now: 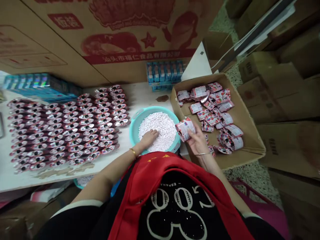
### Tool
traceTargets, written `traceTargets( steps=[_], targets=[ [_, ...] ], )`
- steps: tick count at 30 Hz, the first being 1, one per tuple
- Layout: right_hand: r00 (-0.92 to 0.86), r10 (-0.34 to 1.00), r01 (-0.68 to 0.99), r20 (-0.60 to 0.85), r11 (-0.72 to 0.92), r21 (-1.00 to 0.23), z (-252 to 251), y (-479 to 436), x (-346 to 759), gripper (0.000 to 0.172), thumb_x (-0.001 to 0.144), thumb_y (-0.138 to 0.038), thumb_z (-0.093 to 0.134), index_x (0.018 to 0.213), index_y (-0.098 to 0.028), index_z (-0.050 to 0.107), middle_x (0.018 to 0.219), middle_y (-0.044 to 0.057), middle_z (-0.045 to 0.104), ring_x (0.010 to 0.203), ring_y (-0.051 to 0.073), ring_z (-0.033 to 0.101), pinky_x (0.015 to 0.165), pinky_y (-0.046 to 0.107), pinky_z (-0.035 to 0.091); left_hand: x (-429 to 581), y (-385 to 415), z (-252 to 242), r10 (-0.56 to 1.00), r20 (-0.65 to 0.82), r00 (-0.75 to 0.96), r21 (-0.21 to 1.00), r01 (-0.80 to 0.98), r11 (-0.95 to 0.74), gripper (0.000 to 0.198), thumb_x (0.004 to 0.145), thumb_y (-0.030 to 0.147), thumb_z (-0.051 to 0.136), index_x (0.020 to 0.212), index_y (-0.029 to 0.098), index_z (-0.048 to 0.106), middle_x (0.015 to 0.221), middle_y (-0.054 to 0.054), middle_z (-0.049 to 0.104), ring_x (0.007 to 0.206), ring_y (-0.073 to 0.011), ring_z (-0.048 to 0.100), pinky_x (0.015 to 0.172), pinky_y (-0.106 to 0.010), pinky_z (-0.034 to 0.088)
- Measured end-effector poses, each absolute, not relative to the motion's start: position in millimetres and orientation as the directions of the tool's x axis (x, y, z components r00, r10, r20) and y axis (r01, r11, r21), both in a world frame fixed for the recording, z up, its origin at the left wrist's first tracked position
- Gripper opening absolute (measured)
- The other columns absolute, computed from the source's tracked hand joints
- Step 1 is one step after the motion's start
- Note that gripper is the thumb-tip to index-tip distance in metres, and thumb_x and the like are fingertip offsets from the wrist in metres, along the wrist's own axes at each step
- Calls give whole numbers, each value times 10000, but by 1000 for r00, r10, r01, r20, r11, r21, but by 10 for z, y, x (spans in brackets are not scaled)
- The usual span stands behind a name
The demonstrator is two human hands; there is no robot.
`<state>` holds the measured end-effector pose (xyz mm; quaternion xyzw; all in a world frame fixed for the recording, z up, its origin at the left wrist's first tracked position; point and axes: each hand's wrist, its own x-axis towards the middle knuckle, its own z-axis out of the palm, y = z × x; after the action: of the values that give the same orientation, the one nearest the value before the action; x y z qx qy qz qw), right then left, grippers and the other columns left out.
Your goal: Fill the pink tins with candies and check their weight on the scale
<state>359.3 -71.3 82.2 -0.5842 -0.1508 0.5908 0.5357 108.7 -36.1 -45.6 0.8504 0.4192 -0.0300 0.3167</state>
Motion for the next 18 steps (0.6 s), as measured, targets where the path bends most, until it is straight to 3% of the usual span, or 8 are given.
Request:
traceTargets(
  steps=[2,5,14,18],
  targets=[
    [101,778,-589,-621,-456,-667,749,-717,3424,391,647,-293,790,1004,-238,641,1020,11,703,872,161,654,740,281,552,1104,-514,-471,663,-328,673,560,704,-437,339,840,63,438,1118,177,594,1050,-92,603,996,-205,545,916,-343,450],
    [22,731,-654,-682,-506,-563,567,-705,3272,284,673,-278,773,936,-230,678,960,2,727,858,157,665,713,260,562,1083,-613,-450,655,-327,681,624,676,-392,386,785,42,484,1133,176,583,1070,-71,614,1005,-178,561,915,-311,461],
    [131,704,-706,-698,-428,-564,215,-627,3117,244,713,-318,743,923,-218,671,948,22,735,893,181,676,744,317,587,670,-359,313,778,-174,604,763,582,-282,275,897,226,480,1163,165,522,1047,-82,600,987,-177,567,896,-329,468],
    [127,692,-691,-710,-453,-564,191,-587,2964,250,697,-315,753,908,-208,672,883,16,732,777,159,661,650,281,574,712,-261,786,753,-218,621,692,642,-330,256,900,204,456,1140,160,534,1008,-85,594,968,-194,572,870,-332,474]
  ],
)
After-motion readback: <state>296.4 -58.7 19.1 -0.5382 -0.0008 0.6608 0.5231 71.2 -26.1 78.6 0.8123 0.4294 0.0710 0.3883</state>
